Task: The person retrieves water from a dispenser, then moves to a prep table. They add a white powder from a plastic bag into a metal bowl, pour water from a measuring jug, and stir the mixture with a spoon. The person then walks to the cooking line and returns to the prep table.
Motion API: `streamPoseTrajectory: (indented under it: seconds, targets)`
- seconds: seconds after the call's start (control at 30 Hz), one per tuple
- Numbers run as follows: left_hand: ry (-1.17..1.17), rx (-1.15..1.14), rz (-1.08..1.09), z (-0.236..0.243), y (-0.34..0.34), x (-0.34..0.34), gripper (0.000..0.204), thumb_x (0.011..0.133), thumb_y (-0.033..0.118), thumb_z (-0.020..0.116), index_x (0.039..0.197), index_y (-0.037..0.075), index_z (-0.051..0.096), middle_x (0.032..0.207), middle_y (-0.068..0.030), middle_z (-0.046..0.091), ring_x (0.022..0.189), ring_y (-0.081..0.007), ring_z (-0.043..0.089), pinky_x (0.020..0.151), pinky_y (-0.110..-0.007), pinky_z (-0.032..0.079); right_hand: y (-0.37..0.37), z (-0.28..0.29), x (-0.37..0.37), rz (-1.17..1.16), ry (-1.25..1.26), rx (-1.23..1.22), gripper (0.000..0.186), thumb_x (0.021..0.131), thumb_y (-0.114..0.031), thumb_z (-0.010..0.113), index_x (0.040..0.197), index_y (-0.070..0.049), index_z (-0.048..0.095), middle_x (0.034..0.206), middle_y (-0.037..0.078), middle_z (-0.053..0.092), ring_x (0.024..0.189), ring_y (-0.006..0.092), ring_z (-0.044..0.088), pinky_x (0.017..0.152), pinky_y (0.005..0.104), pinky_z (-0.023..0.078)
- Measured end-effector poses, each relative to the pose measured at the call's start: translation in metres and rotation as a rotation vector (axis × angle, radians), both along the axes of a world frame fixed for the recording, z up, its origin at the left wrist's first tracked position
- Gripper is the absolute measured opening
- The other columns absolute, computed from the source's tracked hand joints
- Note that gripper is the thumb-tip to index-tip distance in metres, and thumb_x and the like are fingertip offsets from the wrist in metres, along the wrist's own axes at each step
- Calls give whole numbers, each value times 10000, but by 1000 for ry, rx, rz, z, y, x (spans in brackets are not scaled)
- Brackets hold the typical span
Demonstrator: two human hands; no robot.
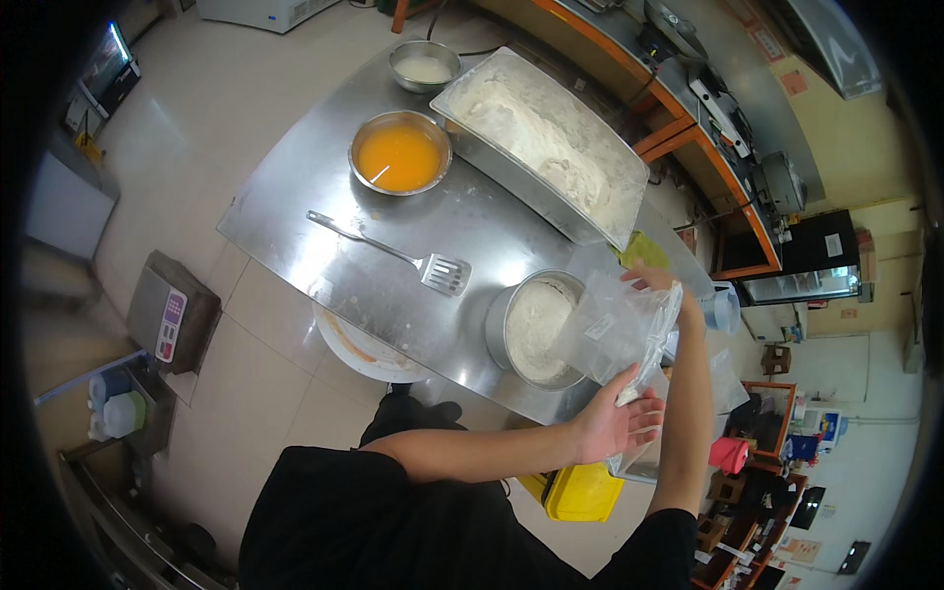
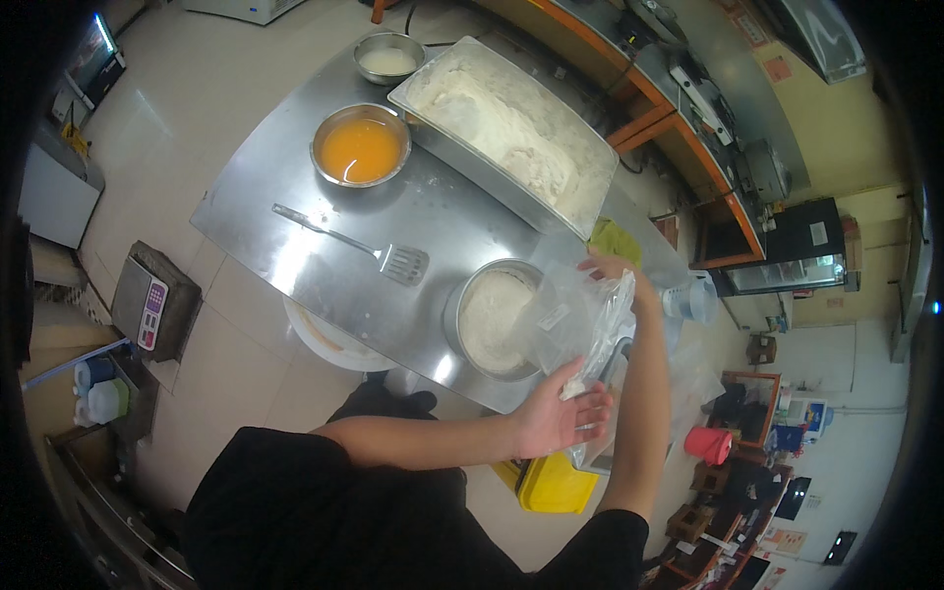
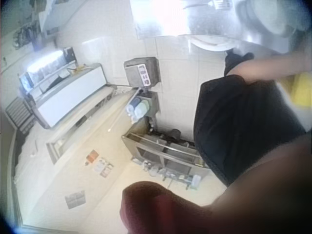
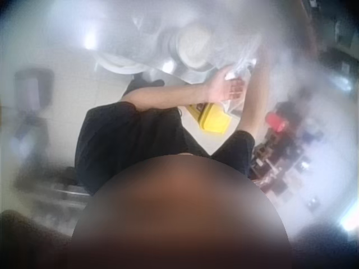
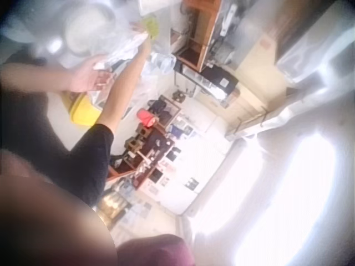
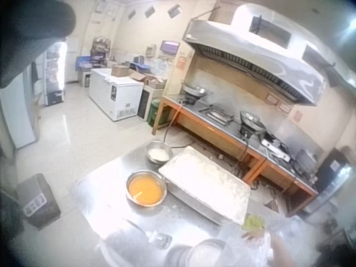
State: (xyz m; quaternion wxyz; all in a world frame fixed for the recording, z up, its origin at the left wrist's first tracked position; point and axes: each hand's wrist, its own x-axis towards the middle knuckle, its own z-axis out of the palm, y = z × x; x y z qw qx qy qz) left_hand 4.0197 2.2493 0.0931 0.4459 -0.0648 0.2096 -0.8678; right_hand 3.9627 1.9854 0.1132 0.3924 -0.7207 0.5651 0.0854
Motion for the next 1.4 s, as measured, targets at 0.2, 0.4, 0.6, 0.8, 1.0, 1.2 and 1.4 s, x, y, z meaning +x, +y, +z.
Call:
streamPoseTrajectory:
  seconds: [0.2,0.4,0.6,0.8,1.0,1.2,1.4]
  targets:
    - [-81,27,-9,-23,-8,-10,430,910,547,606,1036,138,562,1010,-47,627,968,-201,606,895,-391,492,101,64,-25,-245,-217,-365,476,915,-495,607,901,-21,642,826,99,647,761,187,629,657,324,498]
    - [-155,-30,28,-26,-16,-18,477,924,544,567,1249,207,476,1144,-46,556,1080,-198,550,956,-436,427,178,65,-30,61,112,-593,319,880,-305,692,817,4,639,731,120,650,644,220,653,609,338,504]
    - [-165,-5,-9,-26,-18,-18,578,906,554,573,1347,245,362,1191,-54,525,1111,-226,528,958,-462,402,177,59,-35,-169,-48,-402,260,888,-237,665,844,19,666,680,127,667,623,199,657,596,331,493]
    - [-217,-87,2,-30,-18,-18,575,889,573,580,1302,222,393,1148,-35,513,1086,-217,520,928,-444,426,178,47,-43,-3,-20,-593,235,893,-204,651,839,25,660,657,115,662,597,181,664,552,319,494]
    - [-269,-143,-13,-34,-19,-17,443,896,571,565,1152,221,472,1100,-9,511,1060,-196,517,903,-422,440,176,43,-41,-30,13,-714,195,852,-164,648,822,28,657,665,116,665,575,191,663,570,330,503]
    - [-317,-228,-20,-45,-23,-24,547,913,554,548,1327,219,418,1169,-38,512,1115,-221,513,963,-459,412,177,40,-36,-84,73,-734,212,812,-211,654,824,-1,671,707,140,665,649,278,660,626,378,507]
    - [-179,-25,65,-76,-16,-24,598,946,584,487,1343,144,413,1196,-67,492,1124,-236,511,996,-477,407,178,41,-39,-83,99,-854,180,790,-189,654,810,-10,652,745,145,656,695,313,649,644,398,497]
